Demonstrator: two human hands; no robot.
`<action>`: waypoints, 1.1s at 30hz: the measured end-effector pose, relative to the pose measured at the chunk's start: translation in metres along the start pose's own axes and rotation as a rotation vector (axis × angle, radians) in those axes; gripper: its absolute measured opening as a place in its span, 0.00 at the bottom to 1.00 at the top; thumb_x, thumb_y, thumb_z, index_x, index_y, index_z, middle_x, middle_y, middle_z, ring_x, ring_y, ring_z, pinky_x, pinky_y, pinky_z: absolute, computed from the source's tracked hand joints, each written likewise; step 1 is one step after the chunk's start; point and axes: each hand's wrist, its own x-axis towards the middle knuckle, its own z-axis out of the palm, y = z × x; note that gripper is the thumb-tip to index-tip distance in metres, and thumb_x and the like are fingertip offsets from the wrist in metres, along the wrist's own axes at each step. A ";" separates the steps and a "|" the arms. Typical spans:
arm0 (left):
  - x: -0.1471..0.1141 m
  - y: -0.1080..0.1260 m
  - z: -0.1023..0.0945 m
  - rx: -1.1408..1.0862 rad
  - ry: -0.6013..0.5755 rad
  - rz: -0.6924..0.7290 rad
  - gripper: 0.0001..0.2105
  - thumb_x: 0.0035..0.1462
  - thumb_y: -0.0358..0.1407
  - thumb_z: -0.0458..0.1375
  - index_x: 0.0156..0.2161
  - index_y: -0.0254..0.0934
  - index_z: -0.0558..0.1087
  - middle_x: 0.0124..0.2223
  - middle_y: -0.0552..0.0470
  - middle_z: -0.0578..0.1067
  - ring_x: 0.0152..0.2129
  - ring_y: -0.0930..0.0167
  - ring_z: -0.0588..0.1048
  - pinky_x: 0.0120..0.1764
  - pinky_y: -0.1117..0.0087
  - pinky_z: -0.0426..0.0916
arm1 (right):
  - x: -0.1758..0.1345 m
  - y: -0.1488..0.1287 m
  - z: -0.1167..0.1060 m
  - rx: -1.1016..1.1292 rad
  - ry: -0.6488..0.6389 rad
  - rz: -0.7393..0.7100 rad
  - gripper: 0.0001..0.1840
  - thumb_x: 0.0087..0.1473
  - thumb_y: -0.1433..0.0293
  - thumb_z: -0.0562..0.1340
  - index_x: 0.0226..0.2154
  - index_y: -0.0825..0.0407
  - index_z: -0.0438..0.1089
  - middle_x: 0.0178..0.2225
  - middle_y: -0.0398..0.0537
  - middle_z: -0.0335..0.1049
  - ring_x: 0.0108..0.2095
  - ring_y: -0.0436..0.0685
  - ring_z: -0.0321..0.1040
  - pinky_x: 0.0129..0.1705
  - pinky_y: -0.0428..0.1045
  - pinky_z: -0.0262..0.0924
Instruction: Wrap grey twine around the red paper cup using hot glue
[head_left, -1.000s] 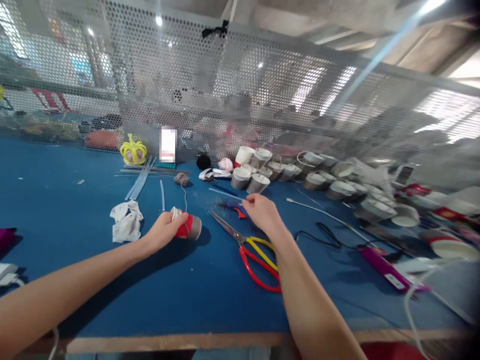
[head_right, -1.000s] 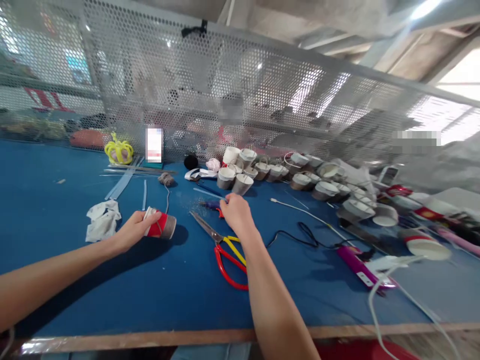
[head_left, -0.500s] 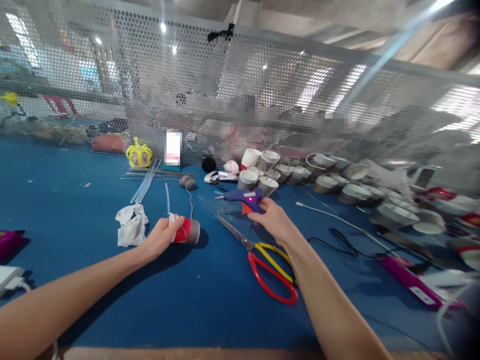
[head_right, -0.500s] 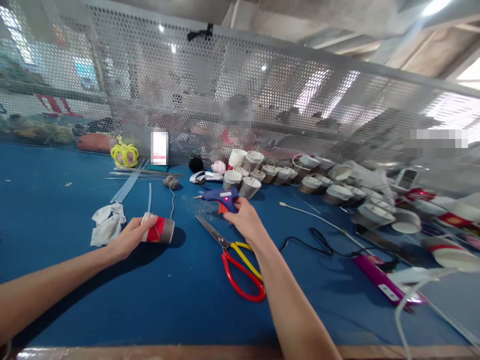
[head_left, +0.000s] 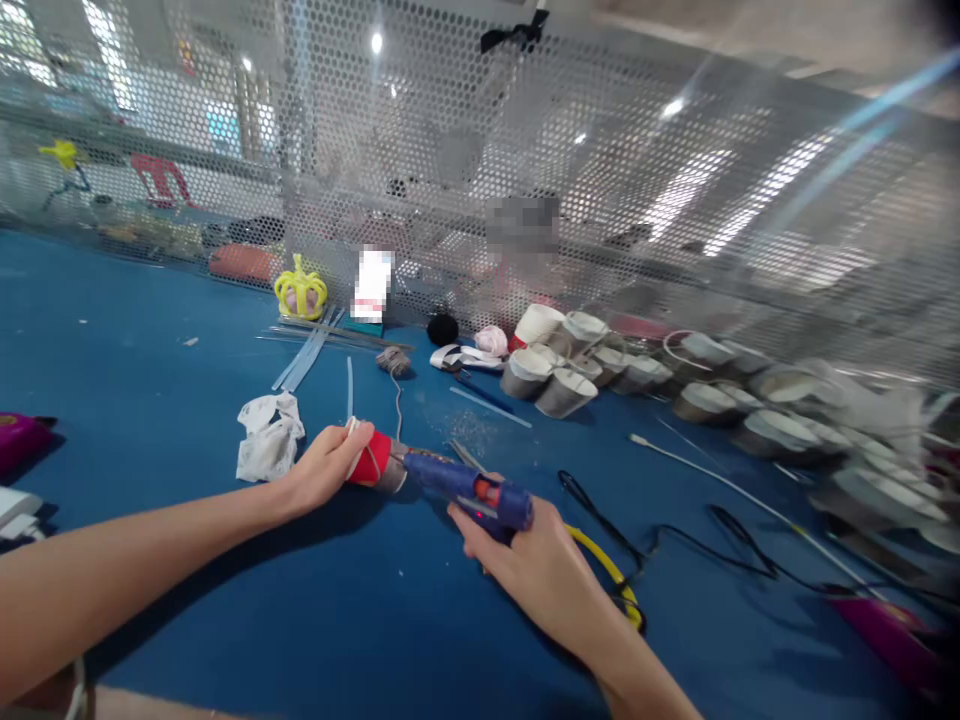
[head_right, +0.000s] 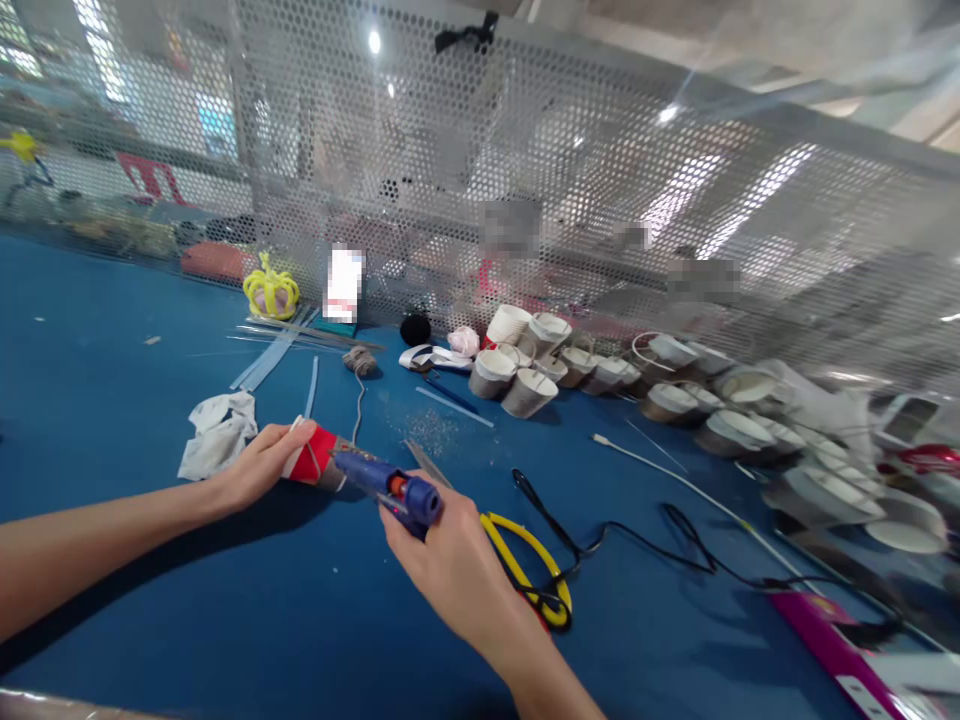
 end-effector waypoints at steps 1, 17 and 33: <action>0.000 0.001 0.000 0.003 0.006 -0.001 0.22 0.49 0.48 0.44 0.19 0.32 0.66 0.18 0.53 0.67 0.16 0.74 0.62 0.23 0.75 0.57 | 0.000 0.000 0.001 -0.047 0.019 -0.042 0.11 0.46 0.63 0.56 0.20 0.52 0.62 0.16 0.41 0.63 0.16 0.48 0.58 0.18 0.44 0.56; 0.000 0.006 0.002 0.033 0.075 -0.003 0.19 0.49 0.45 0.46 0.17 0.33 0.63 0.16 0.55 0.64 0.14 0.76 0.59 0.21 0.76 0.54 | -0.001 0.004 0.008 -0.179 0.008 -0.135 0.09 0.49 0.65 0.52 0.23 0.52 0.60 0.17 0.39 0.56 0.17 0.47 0.49 0.19 0.43 0.50; 0.001 0.008 0.004 0.012 0.119 -0.050 0.19 0.47 0.46 0.46 0.18 0.32 0.63 0.16 0.55 0.64 0.14 0.76 0.60 0.21 0.75 0.54 | -0.003 -0.002 0.008 -0.302 0.003 -0.200 0.06 0.48 0.70 0.52 0.23 0.51 0.60 0.19 0.40 0.58 0.19 0.47 0.53 0.21 0.43 0.51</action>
